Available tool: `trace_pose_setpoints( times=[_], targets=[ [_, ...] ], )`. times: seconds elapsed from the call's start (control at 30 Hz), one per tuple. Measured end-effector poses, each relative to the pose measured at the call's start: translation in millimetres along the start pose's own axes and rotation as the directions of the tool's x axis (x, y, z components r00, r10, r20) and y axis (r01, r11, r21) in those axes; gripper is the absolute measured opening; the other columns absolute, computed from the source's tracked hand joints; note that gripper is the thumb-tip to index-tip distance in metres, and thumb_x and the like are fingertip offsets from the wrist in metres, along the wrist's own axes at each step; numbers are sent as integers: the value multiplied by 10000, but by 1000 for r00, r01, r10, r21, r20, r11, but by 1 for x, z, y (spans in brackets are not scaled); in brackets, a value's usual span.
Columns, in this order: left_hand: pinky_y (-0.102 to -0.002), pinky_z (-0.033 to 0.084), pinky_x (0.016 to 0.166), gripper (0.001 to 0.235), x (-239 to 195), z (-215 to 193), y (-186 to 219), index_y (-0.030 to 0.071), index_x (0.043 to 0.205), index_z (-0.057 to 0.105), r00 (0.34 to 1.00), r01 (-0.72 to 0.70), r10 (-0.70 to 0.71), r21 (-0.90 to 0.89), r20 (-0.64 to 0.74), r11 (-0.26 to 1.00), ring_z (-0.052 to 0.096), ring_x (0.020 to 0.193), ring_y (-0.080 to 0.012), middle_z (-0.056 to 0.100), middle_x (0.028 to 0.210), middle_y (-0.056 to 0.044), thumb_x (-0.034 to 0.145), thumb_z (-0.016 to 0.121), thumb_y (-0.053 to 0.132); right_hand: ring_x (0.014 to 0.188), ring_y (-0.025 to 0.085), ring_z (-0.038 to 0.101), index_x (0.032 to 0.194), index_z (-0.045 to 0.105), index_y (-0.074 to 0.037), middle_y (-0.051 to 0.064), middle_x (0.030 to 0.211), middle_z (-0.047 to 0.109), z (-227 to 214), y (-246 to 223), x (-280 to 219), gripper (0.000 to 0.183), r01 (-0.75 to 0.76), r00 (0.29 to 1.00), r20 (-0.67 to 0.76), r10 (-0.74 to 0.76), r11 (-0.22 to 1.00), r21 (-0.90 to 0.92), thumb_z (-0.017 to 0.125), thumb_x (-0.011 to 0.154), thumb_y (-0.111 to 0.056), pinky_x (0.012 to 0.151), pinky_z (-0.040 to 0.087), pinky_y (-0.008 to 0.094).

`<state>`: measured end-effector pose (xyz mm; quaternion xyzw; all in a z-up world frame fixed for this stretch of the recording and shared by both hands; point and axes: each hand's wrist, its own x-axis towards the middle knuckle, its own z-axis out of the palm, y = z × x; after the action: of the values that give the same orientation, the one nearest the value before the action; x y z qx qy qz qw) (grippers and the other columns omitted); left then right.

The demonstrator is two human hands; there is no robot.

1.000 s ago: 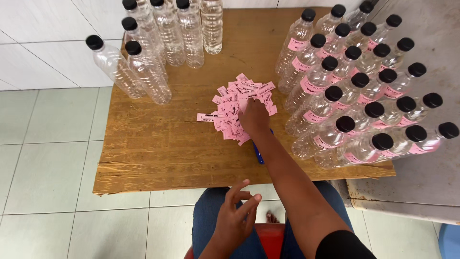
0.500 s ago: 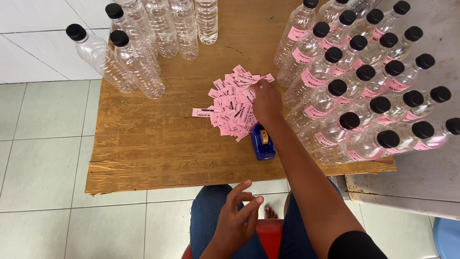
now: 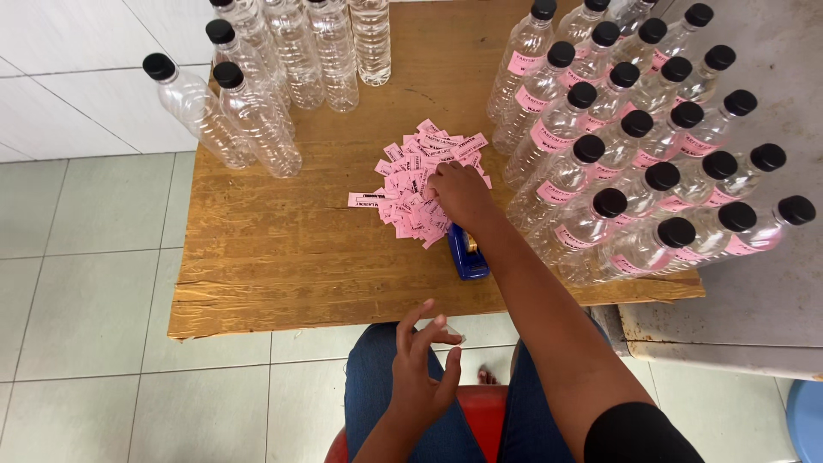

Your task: The person applies labels to plastic bottles filled with clear liquid, using tape from a dispenser to secure the pink labels onto the bottles before arranging them in a grid on a wooden table.

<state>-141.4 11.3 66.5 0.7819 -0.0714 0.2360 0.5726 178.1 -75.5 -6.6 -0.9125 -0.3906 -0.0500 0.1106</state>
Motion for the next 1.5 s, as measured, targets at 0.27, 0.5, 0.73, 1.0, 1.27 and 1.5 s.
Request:
trace_pose_setpoints(
  times=[0.27,0.5,0.73,1.0,1.27,1.5],
  targets=[
    [-458,499,991,481,1,3,1,186,1407,425,1000,-6,6,7,-30,1000,658,1054,-167,536,1310,-193,955,564,100,591,234,587,720,667,-218,-40,630,637,-1,4,-1,195,-8,996,-85,7,1000,-13,627,737,-28,622,452,417],
    [-454,506,970,530,0,4,1,228,1421,422,1000,25,-25,3,-10,1000,765,821,-121,419,1469,-201,936,579,83,865,260,656,822,700,-212,-6,905,699,-43,-21,-9,81,-99,991,-83,102,994,42,677,864,-147,746,477,494],
    [-493,409,1071,520,2,5,2,170,1441,406,999,-2,3,10,-36,1000,658,1170,-176,495,1437,-222,949,559,98,732,228,660,839,715,-148,-2,817,747,-50,-18,-14,101,-60,961,-244,128,961,271,680,848,-54,732,499,433],
    [-495,444,1049,550,0,3,-1,172,1451,403,999,9,-9,-3,-35,1000,694,1105,-164,472,1455,-222,936,574,78,745,175,688,871,731,-138,15,899,756,-52,-23,-17,129,-264,946,-35,322,829,494,630,868,-57,642,510,364],
    [-494,440,1056,541,2,0,-4,171,1446,406,999,20,-20,1,-50,1000,701,1049,-163,478,1437,-219,937,572,89,947,209,706,1212,714,-151,83,1154,735,-45,-24,-15,304,-370,893,-21,449,761,533,628,921,-138,808,546,353],
    [-387,558,938,558,7,-4,-3,135,1471,386,996,9,-17,-83,-87,997,753,764,-154,398,1462,-213,945,569,101,854,117,691,1053,750,-92,27,969,765,-92,-84,-85,187,-366,836,95,540,421,830,631,934,-175,766,537,261]
  ],
)
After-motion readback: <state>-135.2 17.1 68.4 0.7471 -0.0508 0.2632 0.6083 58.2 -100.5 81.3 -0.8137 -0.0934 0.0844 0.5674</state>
